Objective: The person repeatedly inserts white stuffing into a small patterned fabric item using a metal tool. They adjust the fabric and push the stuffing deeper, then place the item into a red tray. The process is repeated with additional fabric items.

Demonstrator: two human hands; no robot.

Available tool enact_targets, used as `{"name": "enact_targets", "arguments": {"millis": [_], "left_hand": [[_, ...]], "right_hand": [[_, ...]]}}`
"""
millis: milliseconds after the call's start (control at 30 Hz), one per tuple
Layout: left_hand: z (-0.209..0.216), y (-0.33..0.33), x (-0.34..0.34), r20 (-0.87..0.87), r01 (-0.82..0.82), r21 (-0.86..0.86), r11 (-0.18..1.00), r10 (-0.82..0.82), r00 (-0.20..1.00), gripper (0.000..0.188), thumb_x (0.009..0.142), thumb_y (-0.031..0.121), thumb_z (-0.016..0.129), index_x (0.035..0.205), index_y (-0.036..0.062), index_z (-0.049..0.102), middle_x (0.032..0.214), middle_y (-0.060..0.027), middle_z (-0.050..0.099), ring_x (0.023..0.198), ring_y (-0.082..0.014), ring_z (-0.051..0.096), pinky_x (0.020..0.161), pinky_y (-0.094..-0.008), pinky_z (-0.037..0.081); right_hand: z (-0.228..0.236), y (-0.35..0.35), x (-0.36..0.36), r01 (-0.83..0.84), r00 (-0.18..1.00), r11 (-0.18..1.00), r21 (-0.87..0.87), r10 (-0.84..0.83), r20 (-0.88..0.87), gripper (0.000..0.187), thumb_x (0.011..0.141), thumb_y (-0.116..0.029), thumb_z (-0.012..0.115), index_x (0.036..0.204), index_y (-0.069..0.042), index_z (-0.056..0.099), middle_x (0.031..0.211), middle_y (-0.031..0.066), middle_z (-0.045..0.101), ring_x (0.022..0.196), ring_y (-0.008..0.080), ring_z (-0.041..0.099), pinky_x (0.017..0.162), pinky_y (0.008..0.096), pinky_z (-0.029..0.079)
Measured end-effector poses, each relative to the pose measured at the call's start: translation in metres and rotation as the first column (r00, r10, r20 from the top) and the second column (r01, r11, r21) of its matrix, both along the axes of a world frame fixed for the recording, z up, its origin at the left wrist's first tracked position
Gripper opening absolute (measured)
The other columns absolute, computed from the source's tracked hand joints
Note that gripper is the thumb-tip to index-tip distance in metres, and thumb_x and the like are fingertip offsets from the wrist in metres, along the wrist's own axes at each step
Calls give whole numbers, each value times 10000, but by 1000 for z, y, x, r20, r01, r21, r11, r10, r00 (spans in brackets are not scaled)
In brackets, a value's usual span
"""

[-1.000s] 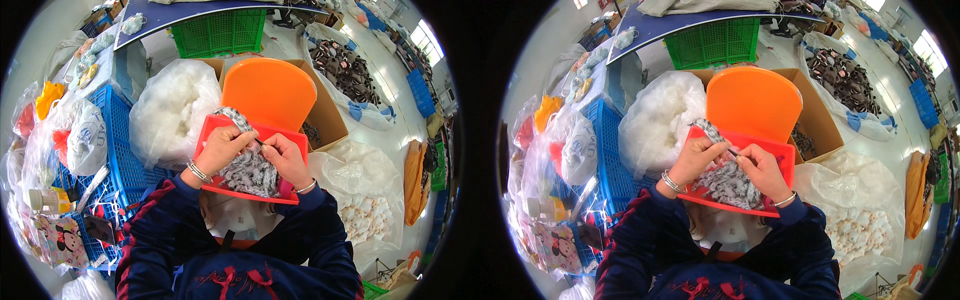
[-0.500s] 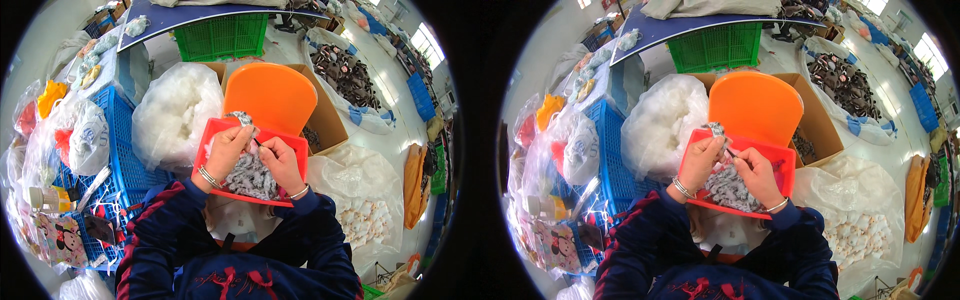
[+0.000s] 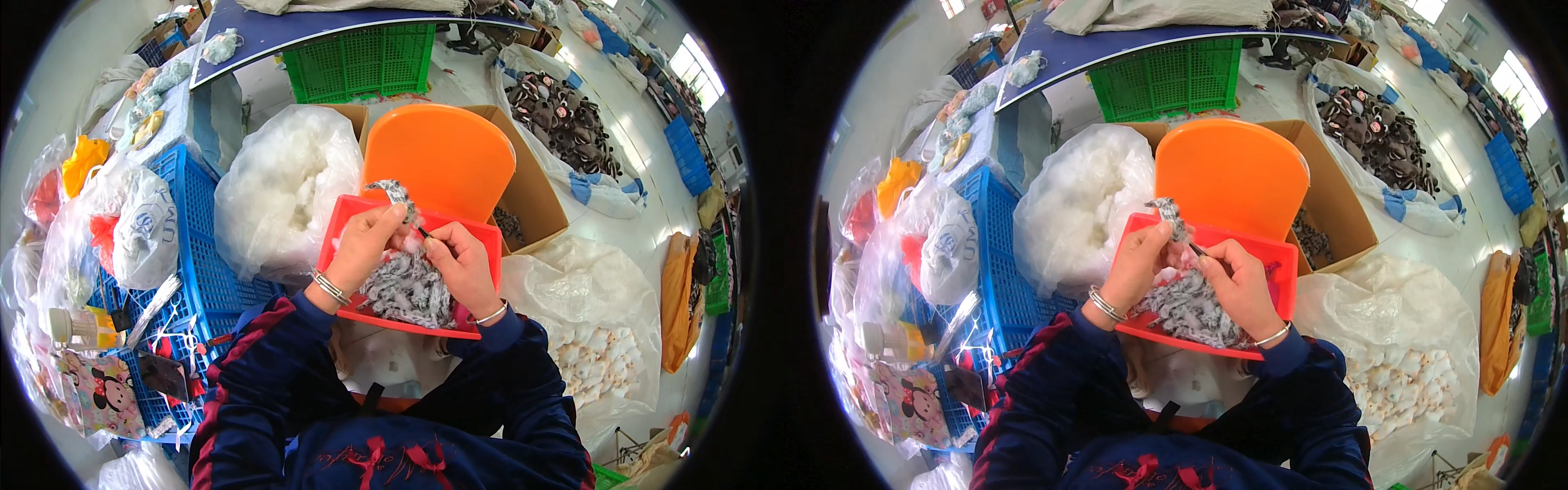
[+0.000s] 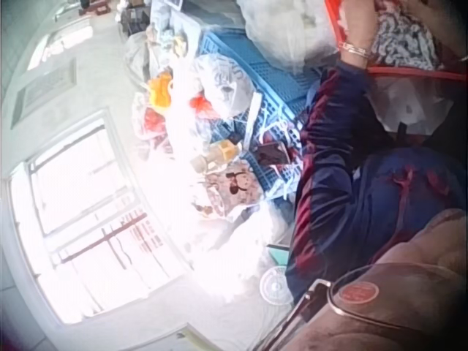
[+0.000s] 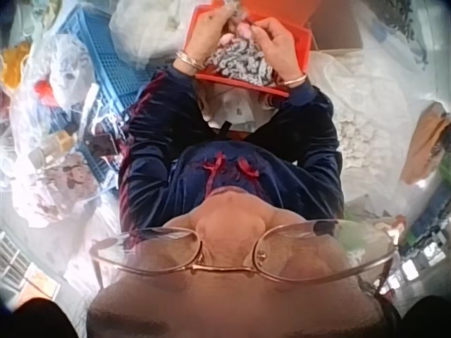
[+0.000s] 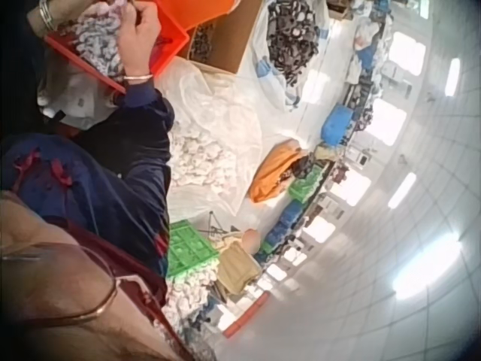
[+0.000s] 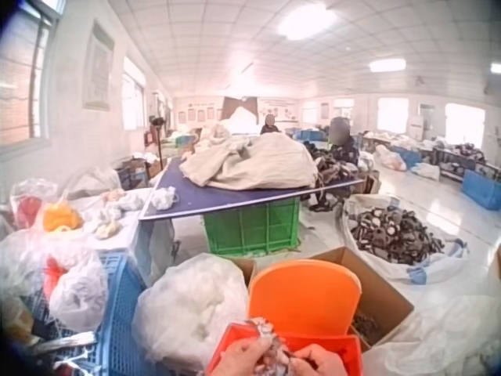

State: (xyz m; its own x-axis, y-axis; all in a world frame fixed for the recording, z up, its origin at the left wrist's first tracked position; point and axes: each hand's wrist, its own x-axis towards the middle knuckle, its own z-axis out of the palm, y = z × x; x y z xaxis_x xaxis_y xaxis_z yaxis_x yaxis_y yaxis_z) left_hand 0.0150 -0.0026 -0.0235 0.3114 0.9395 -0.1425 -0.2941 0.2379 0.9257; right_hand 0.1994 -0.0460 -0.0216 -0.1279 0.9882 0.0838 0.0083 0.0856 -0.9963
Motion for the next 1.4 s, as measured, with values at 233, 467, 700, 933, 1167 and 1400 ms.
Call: {"name": "enact_targets", "arguments": {"millis": [233, 467, 700, 933, 1167, 1400], "left_hand": [[20, 0, 0, -78, -77, 54, 996, 81, 994, 261, 954, 216, 640, 748, 62, 596, 655, 40, 552, 602, -25, 468, 561, -202, 376], [17, -6, 2, -138, -95, 68, 993, 104, 985, 199, 950, 202, 634, 822, 56, 673, 633, 29, 569, 567, -25, 482, 514, -192, 333], [3, -19, 24, -96, -105, 147, 984, 120, 988, 234, 968, 197, 608, 866, 4, 691, 664, 18, 552, 603, -67, 500, 570, -219, 418], [7, 1, 7, 7, -109, 54, 993, 109, 994, 254, 969, 216, 613, 812, 21, 655, 610, 31, 479, 584, -69, 472, 559, -218, 383], [11, -6, 14, -72, -166, 84, 983, 172, 982, 300, 973, 220, 605, 728, 48, 596, 608, 27, 497, 579, -62, 478, 542, -215, 369], [-1, -7, 17, -76, -80, 111, 991, 89, 993, 243, 973, 199, 600, 884, -14, 675, 688, -15, 606, 618, -69, 559, 570, -220, 434]], "right_hand": [[-9, 1, 3, 39, 995, 998, 49, -43, 87, 88, 937, -71, 632, 954, 7, 595, 765, 2, 600, 707, 52, 520, 626, 232, 437], [-5, 2, -7, 66, 971, 983, 169, -103, 217, 70, 939, -60, 626, 929, -2, 588, 739, 1, 592, 684, 53, 513, 610, 237, 435], [0, -1, -16, 62, 995, 998, -9, -63, -80, 73, 961, -56, 593, 930, 9, 581, 795, -6, 607, 747, 38, 527, 663, 214, 446], [0, 7, -7, 40, 998, 999, 32, -41, 39, 82, 951, -63, 607, 926, 14, 589, 802, -2, 616, 749, 43, 530, 666, 220, 449], [-8, 5, -7, 30, 1000, 1000, -9, -29, 4, 96, 955, -77, 612, 926, 12, 589, 809, 2, 624, 750, 46, 531, 669, 221, 447], [2, 10, -8, -44, 993, 998, -37, 40, -108, 80, 964, -80, 600, 970, -2, 584, 847, -13, 615, 761, 47, 532, 695, 213, 449]]}}
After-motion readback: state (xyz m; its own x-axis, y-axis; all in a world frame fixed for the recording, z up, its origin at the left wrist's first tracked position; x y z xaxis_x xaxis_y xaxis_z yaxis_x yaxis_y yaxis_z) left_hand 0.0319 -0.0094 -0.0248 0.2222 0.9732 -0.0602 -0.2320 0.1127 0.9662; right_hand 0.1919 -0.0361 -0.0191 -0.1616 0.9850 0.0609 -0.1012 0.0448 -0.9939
